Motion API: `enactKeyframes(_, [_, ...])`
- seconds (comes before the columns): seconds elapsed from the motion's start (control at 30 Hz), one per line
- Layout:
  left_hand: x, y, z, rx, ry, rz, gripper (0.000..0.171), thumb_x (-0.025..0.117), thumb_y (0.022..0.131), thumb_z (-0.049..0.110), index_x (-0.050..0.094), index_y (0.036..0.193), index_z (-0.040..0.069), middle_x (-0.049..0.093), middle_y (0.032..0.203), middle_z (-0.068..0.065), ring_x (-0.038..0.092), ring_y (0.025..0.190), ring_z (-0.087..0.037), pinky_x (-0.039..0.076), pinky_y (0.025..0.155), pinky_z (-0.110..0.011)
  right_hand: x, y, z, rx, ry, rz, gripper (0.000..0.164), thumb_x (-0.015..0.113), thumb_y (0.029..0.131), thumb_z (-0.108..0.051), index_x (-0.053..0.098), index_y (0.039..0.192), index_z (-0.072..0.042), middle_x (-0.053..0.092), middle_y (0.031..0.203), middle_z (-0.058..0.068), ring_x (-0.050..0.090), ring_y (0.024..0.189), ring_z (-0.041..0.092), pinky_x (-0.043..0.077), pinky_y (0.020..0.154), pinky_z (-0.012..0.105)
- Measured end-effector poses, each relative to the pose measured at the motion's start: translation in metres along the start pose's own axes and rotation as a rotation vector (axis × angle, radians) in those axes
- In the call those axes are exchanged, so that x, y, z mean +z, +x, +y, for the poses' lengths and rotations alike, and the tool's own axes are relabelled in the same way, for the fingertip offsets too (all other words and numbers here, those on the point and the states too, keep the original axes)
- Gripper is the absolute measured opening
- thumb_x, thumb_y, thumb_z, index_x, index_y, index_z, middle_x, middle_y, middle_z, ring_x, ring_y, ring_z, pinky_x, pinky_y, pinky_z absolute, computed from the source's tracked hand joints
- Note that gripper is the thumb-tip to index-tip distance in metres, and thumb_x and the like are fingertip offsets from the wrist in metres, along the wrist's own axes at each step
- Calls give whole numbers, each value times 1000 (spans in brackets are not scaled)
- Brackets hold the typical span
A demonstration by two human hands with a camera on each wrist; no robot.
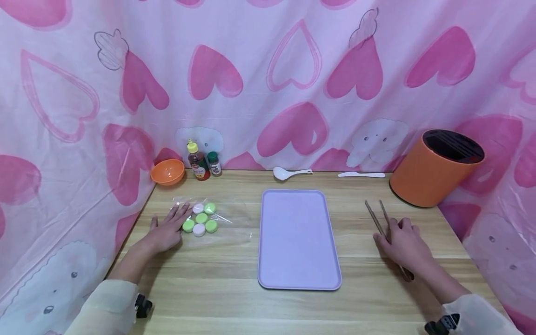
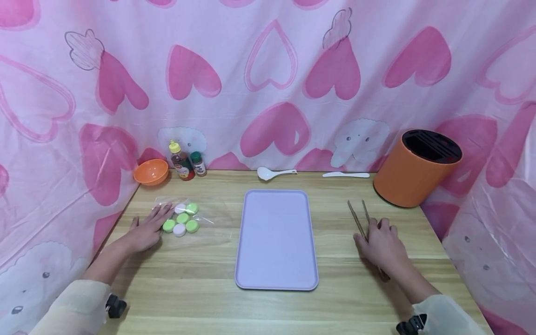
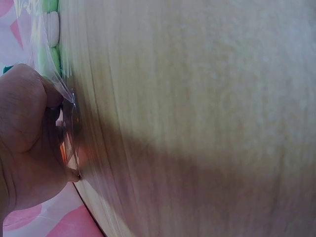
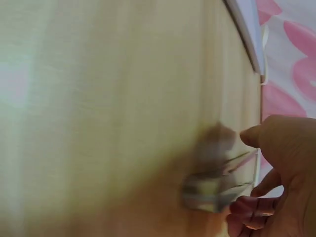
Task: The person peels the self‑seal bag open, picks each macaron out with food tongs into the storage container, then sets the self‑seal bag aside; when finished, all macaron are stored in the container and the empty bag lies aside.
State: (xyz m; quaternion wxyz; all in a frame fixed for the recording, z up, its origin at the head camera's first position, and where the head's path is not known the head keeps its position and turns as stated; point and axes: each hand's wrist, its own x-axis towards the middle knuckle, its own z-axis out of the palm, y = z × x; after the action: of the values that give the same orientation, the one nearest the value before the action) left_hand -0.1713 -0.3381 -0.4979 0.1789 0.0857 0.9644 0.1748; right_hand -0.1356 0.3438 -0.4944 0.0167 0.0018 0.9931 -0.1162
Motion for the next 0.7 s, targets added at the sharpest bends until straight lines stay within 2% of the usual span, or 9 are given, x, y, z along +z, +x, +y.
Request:
enactKeyframes(0.2, [3, 0, -3, 1, -5, 2, 87, 49, 96, 5, 21, 178, 15, 4, 188, -15, -4, 171, -52, -14, 116, -95, 17, -7, 5, 2, 29, 67, 47, 64, 108, -32, 59, 116, 14, 49, 106, 33, 59, 76, 41, 51, 57, 51])
enactKeyframes(0.33, [4, 1, -2, 1, -2, 1, 88, 48, 96, 5, 20, 178, 16, 4, 188, -14, -4, 172, -52, -14, 116, -95, 22, -8, 6, -3, 44, 113, 39, 62, 109, -27, 60, 111, 12, 51, 102, 30, 58, 71, 34, 48, 54, 46])
enactKeyframes(0.47, [5, 1, -3, -2, -6, -7, 89, 49, 95, 5, 19, 179, 17, 3, 188, -14, -5, 172, -52, -15, 116, -95, 22, -5, 3, -32, 66, 195, 35, 63, 108, -24, 62, 113, 10, 54, 100, 31, 58, 68, 35, 47, 51, 47])
enactKeyframes(0.6, [4, 4, -4, -5, -6, -8, 89, 49, 96, 5, 18, 179, 17, 2, 188, -13, -6, 172, -52, -16, 116, -94, 16, 1, -5, -134, 98, 325, 26, 69, 105, -18, 64, 114, 5, 57, 100, 31, 58, 64, 34, 47, 48, 50])
enactKeyframes(0.67, [4, 4, -4, -6, -6, -7, 90, 50, 96, 5, 18, 179, 17, 1, 188, -13, -7, 171, -52, -17, 116, -94, 11, 4, -13, -181, 106, 330, 26, 70, 105, -17, 64, 120, 3, 56, 104, 30, 57, 63, 32, 47, 47, 46])
enactKeyframes(0.7, [3, 5, -4, -5, -3, -6, 90, 50, 95, 5, 18, 179, 17, 1, 188, -13, -7, 171, -52, -16, 116, -94, 7, 5, -18, -195, 106, 307, 29, 70, 106, -18, 63, 126, 2, 55, 108, 29, 56, 64, 29, 47, 47, 43])
